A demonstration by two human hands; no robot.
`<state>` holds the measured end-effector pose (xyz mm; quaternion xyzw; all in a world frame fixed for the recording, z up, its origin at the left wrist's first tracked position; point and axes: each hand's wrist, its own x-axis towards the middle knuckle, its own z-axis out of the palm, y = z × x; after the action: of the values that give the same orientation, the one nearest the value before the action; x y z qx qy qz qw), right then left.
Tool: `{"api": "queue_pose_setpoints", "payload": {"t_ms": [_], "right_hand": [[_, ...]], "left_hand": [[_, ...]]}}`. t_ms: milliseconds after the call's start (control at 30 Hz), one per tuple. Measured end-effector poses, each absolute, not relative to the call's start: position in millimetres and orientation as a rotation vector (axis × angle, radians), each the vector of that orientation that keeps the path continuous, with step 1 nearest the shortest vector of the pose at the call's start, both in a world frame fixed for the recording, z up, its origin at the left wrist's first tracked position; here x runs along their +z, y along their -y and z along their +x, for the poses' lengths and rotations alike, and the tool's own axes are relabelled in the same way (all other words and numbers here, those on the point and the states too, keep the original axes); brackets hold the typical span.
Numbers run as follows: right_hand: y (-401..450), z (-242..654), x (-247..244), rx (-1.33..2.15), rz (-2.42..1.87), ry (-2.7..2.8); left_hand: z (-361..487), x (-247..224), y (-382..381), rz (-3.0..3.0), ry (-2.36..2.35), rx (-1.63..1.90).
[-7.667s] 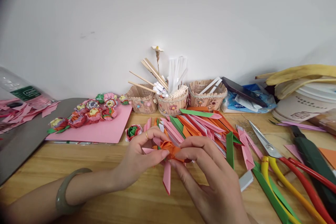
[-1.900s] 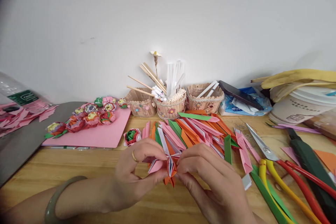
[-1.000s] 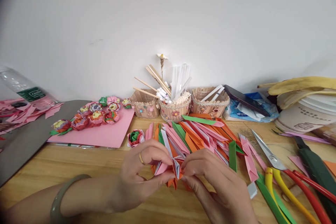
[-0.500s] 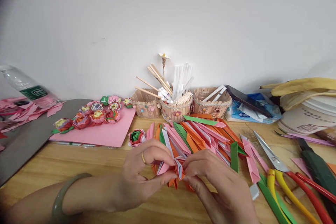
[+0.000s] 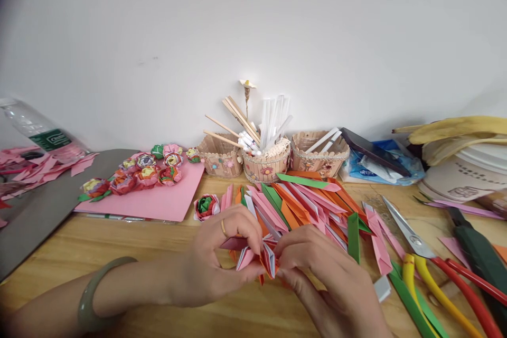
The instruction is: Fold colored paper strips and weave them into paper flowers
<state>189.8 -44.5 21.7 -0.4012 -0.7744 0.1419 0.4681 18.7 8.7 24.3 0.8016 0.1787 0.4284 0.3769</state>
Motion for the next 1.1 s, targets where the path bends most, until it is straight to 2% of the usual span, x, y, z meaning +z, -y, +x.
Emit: {"api": "queue_pose_setpoints", "payload": {"t_ms": [400,600,800,1100], "right_hand": [[44.2,188.6,18.7,0.641,-1.251,1.702],[44.0,184.7,20.6,0.897,-1.378,1.612],[44.0,182.5,23.6,0.935,-1.37,1.621],[40.7,184.8,20.5,1.003,-1.38,1.506]], "left_hand": [[16.6,33.6,-13.2,1.577,-0.605,0.724],[18.8,32.2,-15.7,1.425,-0.648,0.551],[19.3,26.9,-16.6,1.383,-0.691,0.476],[20.3,27.0,-15.5,1.397,-0.744,0.579]]}}
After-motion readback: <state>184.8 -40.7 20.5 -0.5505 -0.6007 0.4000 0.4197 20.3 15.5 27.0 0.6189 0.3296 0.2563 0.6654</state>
